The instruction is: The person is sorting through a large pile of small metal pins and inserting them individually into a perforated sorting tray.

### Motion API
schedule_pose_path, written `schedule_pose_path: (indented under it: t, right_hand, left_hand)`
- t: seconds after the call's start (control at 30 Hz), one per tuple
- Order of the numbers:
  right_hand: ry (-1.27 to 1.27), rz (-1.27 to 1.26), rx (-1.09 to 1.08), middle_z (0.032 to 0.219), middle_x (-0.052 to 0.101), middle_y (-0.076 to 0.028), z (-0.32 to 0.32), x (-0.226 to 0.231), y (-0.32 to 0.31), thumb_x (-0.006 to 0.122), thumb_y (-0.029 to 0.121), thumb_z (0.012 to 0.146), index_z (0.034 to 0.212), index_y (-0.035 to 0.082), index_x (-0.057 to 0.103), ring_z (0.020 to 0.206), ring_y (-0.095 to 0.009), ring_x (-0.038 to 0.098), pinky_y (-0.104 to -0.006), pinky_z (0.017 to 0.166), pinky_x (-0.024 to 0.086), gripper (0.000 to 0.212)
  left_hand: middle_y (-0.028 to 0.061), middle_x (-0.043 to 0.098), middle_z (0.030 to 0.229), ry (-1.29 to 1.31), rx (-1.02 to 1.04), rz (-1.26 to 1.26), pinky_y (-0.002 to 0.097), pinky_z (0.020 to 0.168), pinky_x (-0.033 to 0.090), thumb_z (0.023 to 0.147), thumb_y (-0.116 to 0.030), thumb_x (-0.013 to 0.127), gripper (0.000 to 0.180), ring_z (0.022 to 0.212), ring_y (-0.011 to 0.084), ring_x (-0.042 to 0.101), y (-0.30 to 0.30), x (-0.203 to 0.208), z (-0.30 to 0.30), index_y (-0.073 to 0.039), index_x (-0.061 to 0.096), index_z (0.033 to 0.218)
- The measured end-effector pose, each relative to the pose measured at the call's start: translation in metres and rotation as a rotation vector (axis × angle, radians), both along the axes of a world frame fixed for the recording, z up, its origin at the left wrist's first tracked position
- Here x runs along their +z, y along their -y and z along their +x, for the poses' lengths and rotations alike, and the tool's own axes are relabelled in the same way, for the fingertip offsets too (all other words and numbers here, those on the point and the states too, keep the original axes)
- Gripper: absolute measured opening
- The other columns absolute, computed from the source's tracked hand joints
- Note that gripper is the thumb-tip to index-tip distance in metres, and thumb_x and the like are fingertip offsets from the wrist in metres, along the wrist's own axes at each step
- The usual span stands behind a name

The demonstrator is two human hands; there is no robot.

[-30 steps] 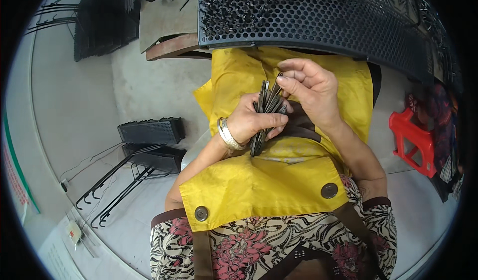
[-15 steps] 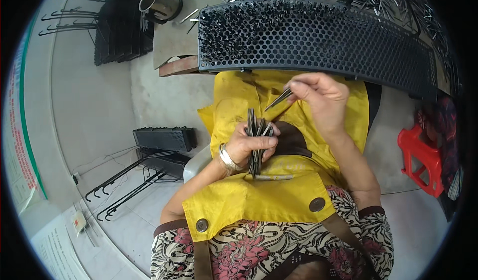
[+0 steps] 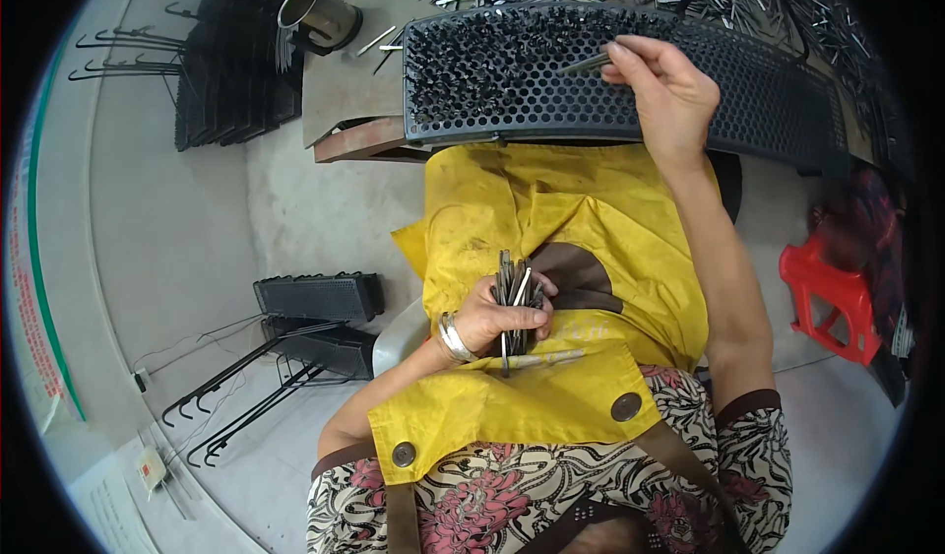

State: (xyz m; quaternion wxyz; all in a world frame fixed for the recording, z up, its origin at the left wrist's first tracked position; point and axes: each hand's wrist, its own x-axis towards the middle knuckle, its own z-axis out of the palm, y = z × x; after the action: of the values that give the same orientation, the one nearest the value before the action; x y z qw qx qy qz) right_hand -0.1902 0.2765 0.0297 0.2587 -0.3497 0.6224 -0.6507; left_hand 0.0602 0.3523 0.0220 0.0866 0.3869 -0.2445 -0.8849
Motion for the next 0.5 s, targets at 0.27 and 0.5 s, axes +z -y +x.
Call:
schedule_pose_path:
  t: [0.27,0.5]
  right_hand:
    - [-0.100,-0.086,0.071,0.077,0.064,-0.005,0.011,-0.003,0.022,0.062,0.002,0.079,0.091,-0.003,0.063,0.067,-0.009,0.061,-0.0196,0.062,0.050,0.013]
    - [-0.796,-0.302,0.111,0.076,0.065,-0.008,0.007,-0.001,0.031,0.063,0.000,0.075,0.085,-0.001,0.064,0.065,-0.013,0.062,-0.0213,0.060,0.049,0.010]
  left_hand:
    - [0.0094,0.059,0.070,-0.094,-0.085,-0.152,0.0297,0.059,0.047,0.071,0.001,0.067,0.026,0.061,0.0187,0.057,0.001,-0.003,0.005,0.002,0.051,0.092]
    - [0.0078,0.055,0.064,-0.089,-0.047,-0.100,0.0285,0.047,0.043,0.073,0.003,0.062,0.018,0.049,0.0160,0.052,0.015,-0.001,-0.005,0.001,0.052,0.088]
